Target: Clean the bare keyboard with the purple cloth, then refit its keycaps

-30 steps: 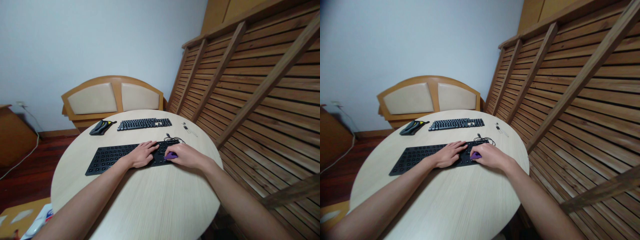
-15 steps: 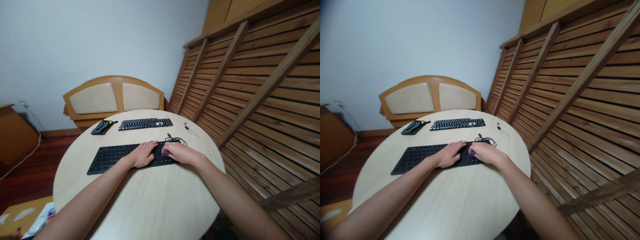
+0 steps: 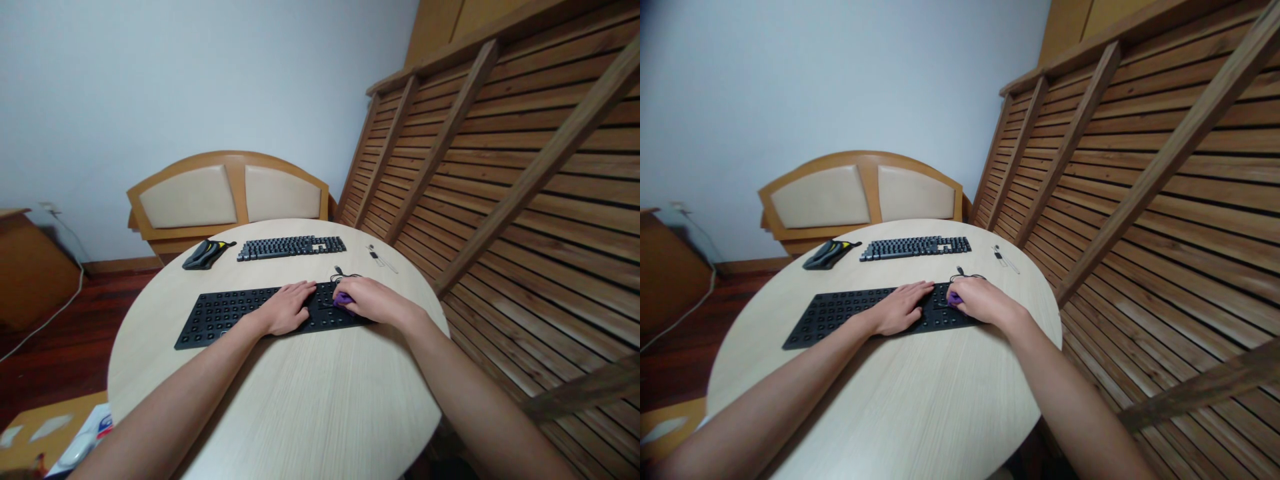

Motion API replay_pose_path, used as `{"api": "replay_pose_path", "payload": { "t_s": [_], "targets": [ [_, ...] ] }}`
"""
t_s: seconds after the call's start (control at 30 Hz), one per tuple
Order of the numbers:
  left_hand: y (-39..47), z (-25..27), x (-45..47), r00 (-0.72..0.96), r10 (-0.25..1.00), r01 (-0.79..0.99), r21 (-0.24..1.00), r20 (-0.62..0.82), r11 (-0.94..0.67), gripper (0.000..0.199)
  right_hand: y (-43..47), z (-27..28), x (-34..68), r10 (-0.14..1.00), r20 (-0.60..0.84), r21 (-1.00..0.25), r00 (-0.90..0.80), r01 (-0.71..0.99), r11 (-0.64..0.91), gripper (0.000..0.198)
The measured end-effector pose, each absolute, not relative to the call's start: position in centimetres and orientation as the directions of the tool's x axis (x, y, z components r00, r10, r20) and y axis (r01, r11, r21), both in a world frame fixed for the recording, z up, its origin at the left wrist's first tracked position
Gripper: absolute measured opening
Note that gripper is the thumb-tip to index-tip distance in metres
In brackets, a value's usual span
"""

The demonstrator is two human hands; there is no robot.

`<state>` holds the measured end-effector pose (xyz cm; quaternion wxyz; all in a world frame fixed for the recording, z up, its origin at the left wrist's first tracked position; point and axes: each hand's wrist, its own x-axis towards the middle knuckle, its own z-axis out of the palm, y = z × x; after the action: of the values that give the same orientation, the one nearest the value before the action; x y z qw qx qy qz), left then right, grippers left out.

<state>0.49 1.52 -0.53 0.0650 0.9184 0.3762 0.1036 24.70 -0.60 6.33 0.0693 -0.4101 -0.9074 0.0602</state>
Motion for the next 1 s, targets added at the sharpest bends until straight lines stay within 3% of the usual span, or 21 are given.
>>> {"api": "replay_pose_path", "payload": {
  "t_s": [0.1,0.3,0.43,0.57,0.67,0.83,1.0],
  "targets": [
    [1.5,-0.5,0.5,0.695,0.705,0.678,0.197,0.143,-0.708,0.059,-1.3,5.9,24.9,0.751,0.023,-0.166,-0.660,0.738,0.654,0.016],
    [1.4,-0.4,0.6,0.692,0.710,0.685,0.190,0.133,-0.703,0.060,-2.4,5.3,25.9,0.776,-0.002,-0.286,-0.631,0.744,0.604,0.014],
    [1.4,-0.4,0.6,0.691,0.710,0.686,0.188,0.134,-0.703,0.059,-2.8,5.1,26.0,0.799,0.078,-0.275,-0.596,0.758,0.591,0.016],
    [1.5,-0.6,0.5,0.692,0.709,0.685,0.185,0.136,-0.705,0.060,-3.2,5.3,25.4,0.783,0.057,-0.309,-0.619,0.735,0.604,0.014],
    [1.6,-0.7,0.5,0.691,0.708,0.682,0.194,0.144,-0.705,0.061,-3.5,5.2,24.1,0.750,0.162,-0.333,-0.641,0.680,0.653,0.015],
    [1.7,-0.9,0.4,0.699,0.697,0.665,0.211,0.159,-0.716,0.059,-4.1,3.6,21.7,0.642,0.165,-0.262,-0.748,0.595,0.760,0.019],
    [1.7,-0.9,0.3,0.702,0.695,0.664,0.210,0.155,-0.718,0.059,-4.4,3.1,22.0,0.662,0.138,-0.196,-0.737,0.635,0.748,0.018]
  ]
}}
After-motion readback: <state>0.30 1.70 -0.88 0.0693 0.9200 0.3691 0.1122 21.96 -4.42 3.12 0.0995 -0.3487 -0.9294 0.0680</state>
